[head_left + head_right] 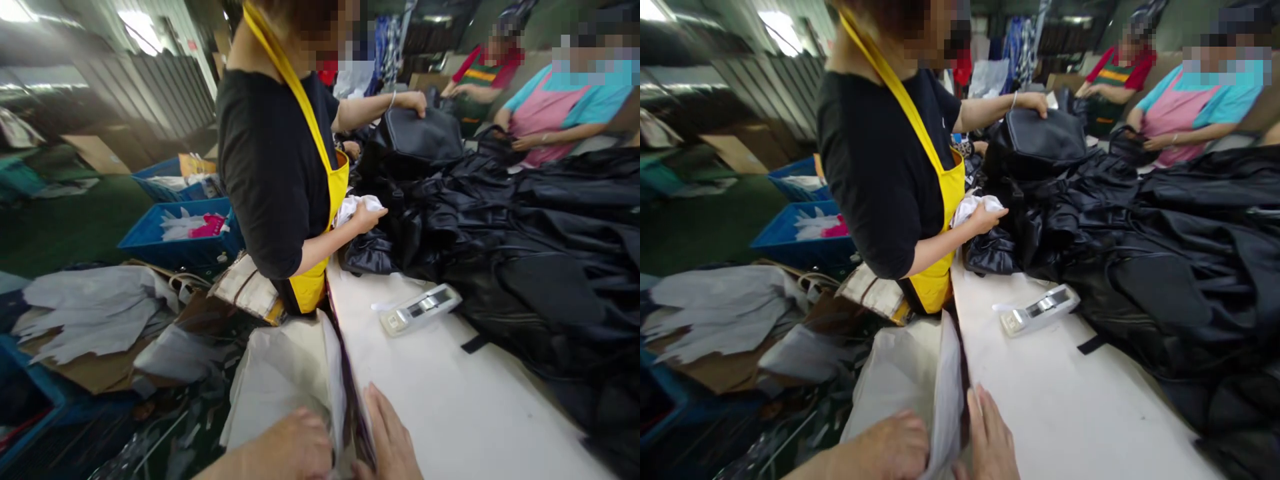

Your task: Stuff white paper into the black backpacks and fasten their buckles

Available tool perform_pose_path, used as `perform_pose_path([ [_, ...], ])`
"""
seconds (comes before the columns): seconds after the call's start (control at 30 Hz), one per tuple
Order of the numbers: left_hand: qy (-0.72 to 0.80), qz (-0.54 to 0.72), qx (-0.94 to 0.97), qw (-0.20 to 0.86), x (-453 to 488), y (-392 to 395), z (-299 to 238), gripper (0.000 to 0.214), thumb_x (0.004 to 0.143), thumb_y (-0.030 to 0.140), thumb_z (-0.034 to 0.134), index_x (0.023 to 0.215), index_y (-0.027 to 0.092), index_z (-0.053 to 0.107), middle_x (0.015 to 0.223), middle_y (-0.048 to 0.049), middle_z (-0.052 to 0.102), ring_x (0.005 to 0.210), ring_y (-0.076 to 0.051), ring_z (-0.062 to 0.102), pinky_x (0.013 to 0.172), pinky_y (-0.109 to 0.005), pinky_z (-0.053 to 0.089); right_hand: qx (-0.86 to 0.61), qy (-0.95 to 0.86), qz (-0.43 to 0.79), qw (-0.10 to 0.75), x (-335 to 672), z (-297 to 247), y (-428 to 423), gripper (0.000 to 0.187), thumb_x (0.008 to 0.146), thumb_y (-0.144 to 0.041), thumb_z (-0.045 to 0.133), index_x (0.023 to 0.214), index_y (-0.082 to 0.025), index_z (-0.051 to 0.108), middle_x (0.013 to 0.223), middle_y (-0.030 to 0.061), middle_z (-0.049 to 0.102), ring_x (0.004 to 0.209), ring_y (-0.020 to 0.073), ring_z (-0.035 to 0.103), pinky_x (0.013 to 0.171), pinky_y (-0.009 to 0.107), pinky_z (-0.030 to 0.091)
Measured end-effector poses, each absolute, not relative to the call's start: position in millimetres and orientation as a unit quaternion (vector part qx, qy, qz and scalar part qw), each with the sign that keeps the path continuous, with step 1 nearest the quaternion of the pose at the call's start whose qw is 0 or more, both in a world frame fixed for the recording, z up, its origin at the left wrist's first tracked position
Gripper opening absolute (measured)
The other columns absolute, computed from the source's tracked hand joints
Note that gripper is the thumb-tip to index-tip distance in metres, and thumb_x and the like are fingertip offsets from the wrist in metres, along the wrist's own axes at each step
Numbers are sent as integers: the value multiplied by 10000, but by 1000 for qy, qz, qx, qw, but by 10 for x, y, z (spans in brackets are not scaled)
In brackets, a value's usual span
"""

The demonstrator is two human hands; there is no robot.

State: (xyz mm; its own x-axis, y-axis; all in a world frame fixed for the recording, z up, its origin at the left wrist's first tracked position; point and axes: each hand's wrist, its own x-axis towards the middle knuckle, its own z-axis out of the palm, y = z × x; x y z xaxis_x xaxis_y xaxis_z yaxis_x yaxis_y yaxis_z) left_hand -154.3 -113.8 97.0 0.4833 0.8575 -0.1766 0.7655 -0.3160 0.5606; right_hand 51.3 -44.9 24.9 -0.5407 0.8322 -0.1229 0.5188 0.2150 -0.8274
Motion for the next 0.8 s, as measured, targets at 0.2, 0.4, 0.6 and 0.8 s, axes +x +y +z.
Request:
perform_pose_path([
  [0.2,420,114,865,250,-864,-948,1379,204,839,212,470,652,247,546,662,4,604,714,-167,522,756,-294,367,-287,-864,407,77,654,557,-438,439,707,-148,474,1119,-238,598,1065,46,635,972,213,568,850,312,440],
  [0.4,496,166,805,279,-790,-812,1683,131,819,221,491,694,198,524,726,7,567,693,-137,517,639,-231,374,-358,-734,546,188,1149,871,-635,333,818,-290,442,1105,-230,597,1014,41,651,873,172,602,743,232,474],
  [0.6,550,304,680,377,-521,-366,1763,154,787,248,482,658,175,524,653,29,529,649,-125,487,593,-207,351,-465,-694,491,247,1322,1135,-477,303,808,-306,469,1063,-193,589,970,55,635,880,176,590,710,246,479],
  [0.8,662,434,399,462,-123,177,1434,108,729,259,492,700,172,549,581,37,538,548,-130,485,502,-215,334,-556,-679,328,349,1433,1263,-492,535,767,-384,530,1233,-148,419,1261,128,469,1143,247,460,861,336,458],
])
